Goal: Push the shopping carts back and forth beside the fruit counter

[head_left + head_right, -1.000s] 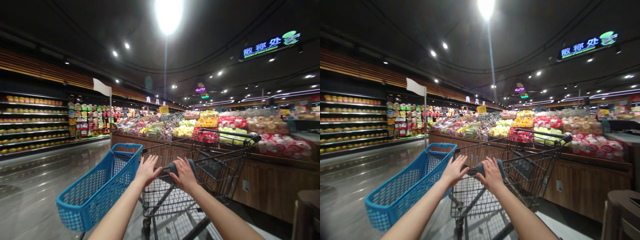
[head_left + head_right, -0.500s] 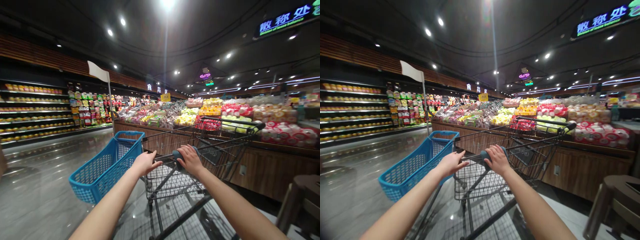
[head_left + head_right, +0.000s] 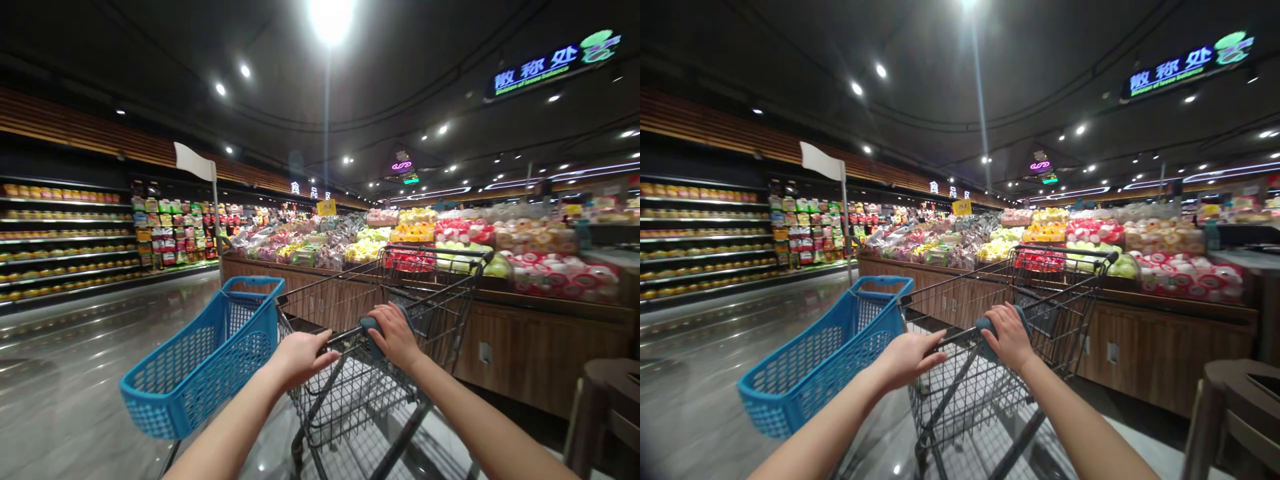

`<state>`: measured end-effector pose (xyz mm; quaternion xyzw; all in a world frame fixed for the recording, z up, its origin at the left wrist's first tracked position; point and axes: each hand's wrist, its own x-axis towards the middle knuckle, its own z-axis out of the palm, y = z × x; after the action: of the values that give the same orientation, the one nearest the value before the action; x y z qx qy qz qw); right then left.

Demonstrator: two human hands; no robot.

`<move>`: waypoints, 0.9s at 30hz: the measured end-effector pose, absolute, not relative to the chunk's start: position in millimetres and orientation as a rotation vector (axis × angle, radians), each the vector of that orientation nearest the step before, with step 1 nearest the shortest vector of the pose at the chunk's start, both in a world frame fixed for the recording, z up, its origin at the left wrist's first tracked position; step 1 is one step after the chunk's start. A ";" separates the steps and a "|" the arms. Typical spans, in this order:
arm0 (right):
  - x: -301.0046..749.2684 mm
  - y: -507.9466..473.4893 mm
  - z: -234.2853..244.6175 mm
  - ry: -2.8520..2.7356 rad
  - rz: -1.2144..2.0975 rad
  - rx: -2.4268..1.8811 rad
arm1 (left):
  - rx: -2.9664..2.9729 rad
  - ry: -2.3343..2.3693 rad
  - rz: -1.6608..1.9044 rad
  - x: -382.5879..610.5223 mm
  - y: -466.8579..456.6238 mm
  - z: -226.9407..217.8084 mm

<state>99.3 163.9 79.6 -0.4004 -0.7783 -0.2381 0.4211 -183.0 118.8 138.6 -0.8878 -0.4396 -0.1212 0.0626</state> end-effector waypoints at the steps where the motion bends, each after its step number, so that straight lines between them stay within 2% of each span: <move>1: 94.8 164.6 77.9 -1.922 -0.597 -1.011 | -2.758 -1.280 -0.388 -190.5 127.8 139.5; 6: 72.3 170.8 71.9 -1.830 -0.584 -1.035 | -2.586 -1.564 -0.644 -232.6 180.5 125.2; 10: 53.2 171.6 72.4 -1.785 -0.574 -1.089 | -2.638 -1.574 -0.819 -247.9 196.0 107.2; 18: 14.4 147.9 72.4 -1.997 -0.569 -0.921 | -2.619 -1.537 -0.862 -247.0 181.3 108.2; 27: 39.1 157.4 74.0 -2.100 -0.606 -0.879 | -2.700 -1.314 -0.837 -243.6 159.7 104.3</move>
<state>39.1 157.4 74.0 -0.3448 -0.8234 -0.2377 0.3828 -243.6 159.7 104.3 -0.8661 -0.4215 -0.2685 0.0120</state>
